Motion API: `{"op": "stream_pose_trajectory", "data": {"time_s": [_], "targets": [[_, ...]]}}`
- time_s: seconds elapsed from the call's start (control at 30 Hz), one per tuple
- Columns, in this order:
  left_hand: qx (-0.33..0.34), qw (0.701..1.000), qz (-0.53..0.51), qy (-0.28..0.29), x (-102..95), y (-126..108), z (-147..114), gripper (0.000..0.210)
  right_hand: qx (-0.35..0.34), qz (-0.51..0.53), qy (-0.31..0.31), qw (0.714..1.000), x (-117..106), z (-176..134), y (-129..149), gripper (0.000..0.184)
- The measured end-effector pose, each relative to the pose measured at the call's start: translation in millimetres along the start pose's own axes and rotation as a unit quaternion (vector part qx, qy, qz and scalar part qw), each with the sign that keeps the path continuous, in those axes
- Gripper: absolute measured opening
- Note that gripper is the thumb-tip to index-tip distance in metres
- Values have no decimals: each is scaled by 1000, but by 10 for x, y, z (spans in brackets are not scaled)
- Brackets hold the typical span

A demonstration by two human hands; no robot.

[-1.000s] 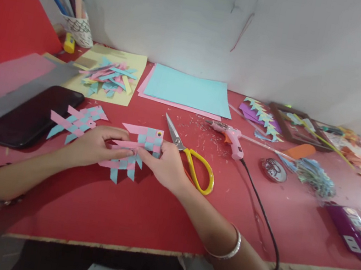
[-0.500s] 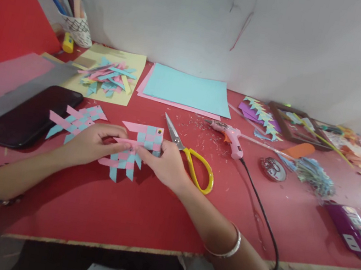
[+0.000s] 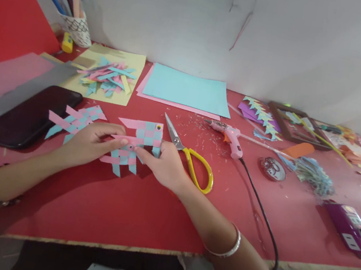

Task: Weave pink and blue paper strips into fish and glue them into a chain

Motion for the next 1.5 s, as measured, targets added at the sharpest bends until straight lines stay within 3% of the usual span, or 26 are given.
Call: {"op": "stream_pose_trajectory", "data": {"time_s": [0.17, 0.43, 0.7, 0.97, 1.17, 1.5], "targets": [[7, 1000, -7, 8, -10, 15, -6, 30, 2, -4, -5, 1000, -13, 8, -38, 22], [-11, 999, 15, -49, -48, 17, -4, 30, -1, 45, 8, 999, -6, 18, -66, 25], [-6, 997, 29, -66, -68, -13, -10, 30, 7, 49, 13, 999, 0, 25, -67, 18], [-7, 996, 27, -87, -85, -39, -13, 28, -33, 50, 48, 997, 22, 1, -94, 17], [1, 998, 9, -59, -52, 13, -10, 25, -23, 10, -3, 1000, -6, 0, -22, 16], [-4, 1000, 2, 2, -3, 22, 1, 27, -54, 101, -16, 993, 19, 21, -136, 10]]}}
Point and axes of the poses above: each hand's wrist, its own z-axis towards the middle knuckle, its own x-axis out of the palm, y = z × x, the point moved 4 cm from there along z, towards the middle knuckle, and after that the axes turned 2 degrees about -y, right-handed, at the moved point
